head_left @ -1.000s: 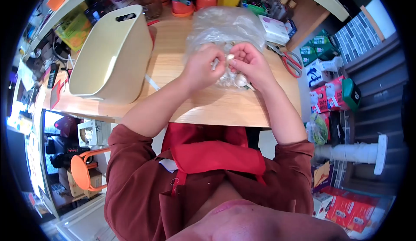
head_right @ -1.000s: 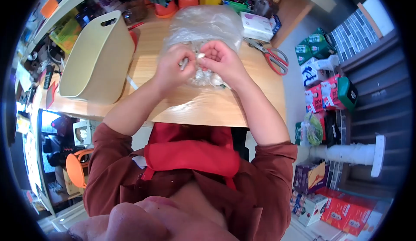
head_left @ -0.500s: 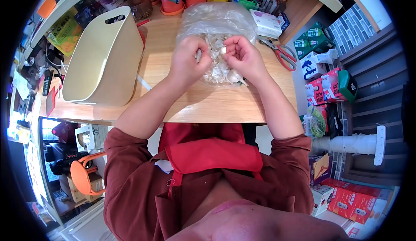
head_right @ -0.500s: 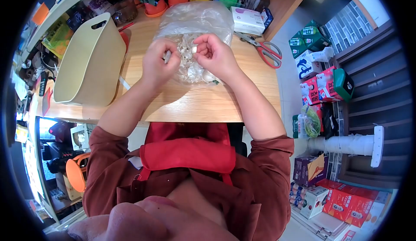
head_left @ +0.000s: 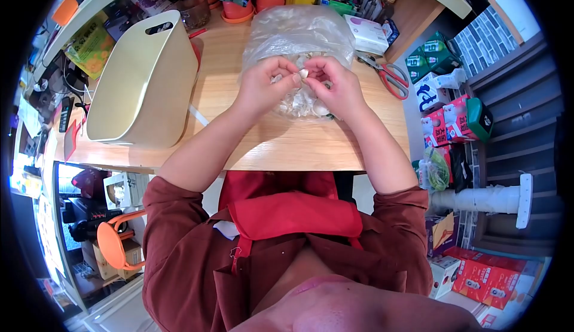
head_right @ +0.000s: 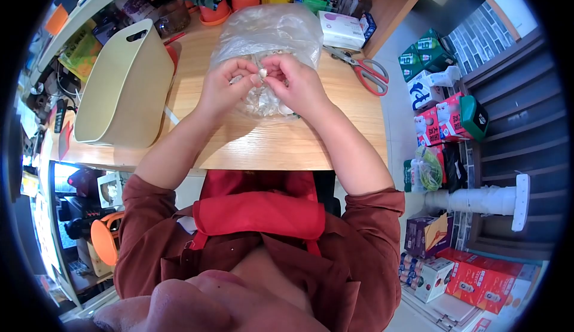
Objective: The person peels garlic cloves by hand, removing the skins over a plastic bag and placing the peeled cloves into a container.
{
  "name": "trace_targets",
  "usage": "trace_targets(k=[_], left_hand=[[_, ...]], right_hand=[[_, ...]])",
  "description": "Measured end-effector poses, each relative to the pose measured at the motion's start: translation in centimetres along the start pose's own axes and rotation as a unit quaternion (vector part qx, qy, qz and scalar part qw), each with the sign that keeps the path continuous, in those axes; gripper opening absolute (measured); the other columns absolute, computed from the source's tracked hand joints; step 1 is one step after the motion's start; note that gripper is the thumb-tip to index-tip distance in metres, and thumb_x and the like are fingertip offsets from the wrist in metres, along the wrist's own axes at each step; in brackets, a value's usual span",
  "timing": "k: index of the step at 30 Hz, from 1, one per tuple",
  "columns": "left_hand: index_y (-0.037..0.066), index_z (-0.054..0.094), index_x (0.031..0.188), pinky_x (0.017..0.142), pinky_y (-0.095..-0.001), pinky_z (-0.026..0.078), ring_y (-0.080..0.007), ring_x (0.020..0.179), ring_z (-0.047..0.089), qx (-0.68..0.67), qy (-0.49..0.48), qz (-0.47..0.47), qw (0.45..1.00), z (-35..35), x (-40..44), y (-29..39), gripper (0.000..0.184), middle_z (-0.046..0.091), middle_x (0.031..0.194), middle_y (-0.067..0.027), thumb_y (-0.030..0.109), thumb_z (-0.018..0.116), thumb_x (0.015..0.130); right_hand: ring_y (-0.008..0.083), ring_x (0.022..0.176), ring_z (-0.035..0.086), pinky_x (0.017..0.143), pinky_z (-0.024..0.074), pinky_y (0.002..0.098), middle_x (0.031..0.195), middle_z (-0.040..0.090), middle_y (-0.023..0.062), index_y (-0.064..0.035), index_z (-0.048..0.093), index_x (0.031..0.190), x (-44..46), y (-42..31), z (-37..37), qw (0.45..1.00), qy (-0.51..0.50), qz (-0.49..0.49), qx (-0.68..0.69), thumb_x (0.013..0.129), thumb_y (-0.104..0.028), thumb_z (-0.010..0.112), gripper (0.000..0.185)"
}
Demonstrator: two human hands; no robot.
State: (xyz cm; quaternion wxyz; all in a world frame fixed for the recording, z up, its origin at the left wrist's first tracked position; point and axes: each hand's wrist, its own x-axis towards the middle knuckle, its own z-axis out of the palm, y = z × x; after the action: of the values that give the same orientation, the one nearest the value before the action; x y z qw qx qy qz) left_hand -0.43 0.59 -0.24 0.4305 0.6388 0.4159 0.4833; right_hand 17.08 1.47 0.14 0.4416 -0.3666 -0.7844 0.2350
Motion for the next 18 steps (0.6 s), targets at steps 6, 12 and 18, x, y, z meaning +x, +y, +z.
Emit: trace_targets(k=[6, 12, 18], left_hand=[[0.005, 0.056, 0.087, 0.048, -0.0165, 0.037, -0.0039, 0.054, 0.047, -0.126, -0.027, -0.054, 0.99, -0.14, 0.11, -0.27, 0.013, 0.057, 0.073, 0.0011, 0.012, 0.064, 0.079], [0.005, 0.057, 0.086, 0.048, -0.0167, 0.037, -0.0044, 0.054, 0.048, -0.141, -0.038, -0.061, 0.987, -0.18, -0.06, 0.28, 0.012, 0.056, 0.073, 0.0014, 0.012, 0.065, 0.079], [0.005, 0.057, 0.087, 0.049, -0.0167, 0.037, -0.0046, 0.055, 0.049, -0.143, -0.047, -0.072, 0.986, -0.22, -0.11, 0.65, 0.014, 0.057, 0.073, 0.0011, 0.011, 0.066, 0.078]], right_hand=[[0.0137, 0.071, 0.06, 0.064, 0.0491, 0.0251, 0.082, 0.061, 0.0064, -0.0041, 0.058, 0.09, -0.14, -0.2, 0.39, 1.0, -0.006, -0.003, 0.011, 0.074, -0.006, 0.068, 0.019], [0.0089, 0.072, 0.056, 0.065, 0.0468, 0.0221, 0.082, 0.059, 0.0027, -0.0035, 0.059, 0.089, -0.09, -0.02, 0.33, 0.994, -0.025, 0.067, 0.083, 0.073, -0.002, 0.067, 0.018], [0.0145, 0.067, 0.058, 0.062, 0.0471, 0.0253, 0.08, 0.058, 0.0057, -0.0048, 0.059, 0.086, -0.01, 0.42, 0.51, 1.0, -0.008, -0.022, 0.021, 0.071, -0.007, 0.069, 0.018]])
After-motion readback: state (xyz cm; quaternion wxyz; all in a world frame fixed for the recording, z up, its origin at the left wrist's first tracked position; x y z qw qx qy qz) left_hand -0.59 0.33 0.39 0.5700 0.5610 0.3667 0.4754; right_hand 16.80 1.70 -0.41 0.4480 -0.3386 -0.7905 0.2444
